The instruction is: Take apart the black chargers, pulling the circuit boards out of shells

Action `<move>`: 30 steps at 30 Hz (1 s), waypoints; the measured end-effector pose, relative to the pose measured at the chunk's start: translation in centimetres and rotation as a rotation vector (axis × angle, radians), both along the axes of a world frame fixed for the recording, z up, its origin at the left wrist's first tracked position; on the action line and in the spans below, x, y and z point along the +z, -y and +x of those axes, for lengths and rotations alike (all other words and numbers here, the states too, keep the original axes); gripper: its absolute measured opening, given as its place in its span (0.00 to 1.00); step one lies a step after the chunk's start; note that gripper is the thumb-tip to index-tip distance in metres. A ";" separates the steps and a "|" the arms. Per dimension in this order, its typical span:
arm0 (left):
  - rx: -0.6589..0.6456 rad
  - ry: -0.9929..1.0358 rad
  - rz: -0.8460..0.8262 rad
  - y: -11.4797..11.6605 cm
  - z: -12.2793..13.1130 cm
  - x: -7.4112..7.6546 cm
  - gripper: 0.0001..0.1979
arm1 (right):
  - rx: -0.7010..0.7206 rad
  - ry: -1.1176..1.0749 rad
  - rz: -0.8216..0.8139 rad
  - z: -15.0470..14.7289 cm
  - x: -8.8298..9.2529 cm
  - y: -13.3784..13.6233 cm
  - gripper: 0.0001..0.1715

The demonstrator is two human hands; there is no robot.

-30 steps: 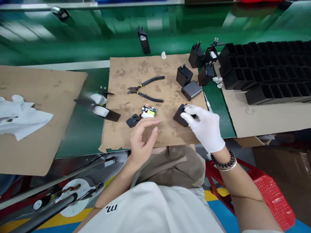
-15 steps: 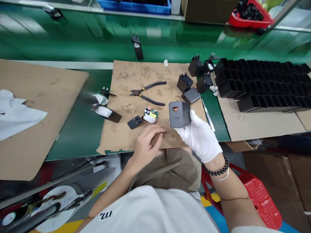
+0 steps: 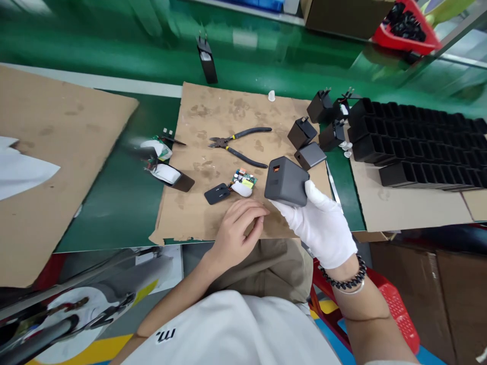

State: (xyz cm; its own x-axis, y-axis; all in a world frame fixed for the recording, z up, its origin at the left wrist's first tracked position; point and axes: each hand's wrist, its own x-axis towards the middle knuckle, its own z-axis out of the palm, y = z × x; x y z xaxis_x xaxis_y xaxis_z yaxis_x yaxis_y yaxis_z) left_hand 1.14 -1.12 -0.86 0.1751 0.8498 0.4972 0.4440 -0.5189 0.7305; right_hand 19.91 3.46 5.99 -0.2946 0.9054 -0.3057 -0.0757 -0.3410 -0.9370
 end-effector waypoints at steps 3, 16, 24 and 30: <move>-0.007 0.016 -0.004 -0.1 0.0 0.0 0.08 | -0.047 -0.024 -0.042 -0.5 0.2 0.1 0.25; 0.140 0.154 0.128 0.0 0.1 -0.1 0.34 | -0.276 0.401 0.555 -1.1 -1.4 1.1 0.22; -0.015 0.021 -0.193 -0.6 1.8 0.0 0.23 | -0.062 0.806 0.841 -0.2 -1.9 2.9 0.19; -0.037 0.054 -0.234 -0.5 1.7 0.3 0.20 | -0.113 0.868 0.853 -0.5 -0.7 3.5 0.14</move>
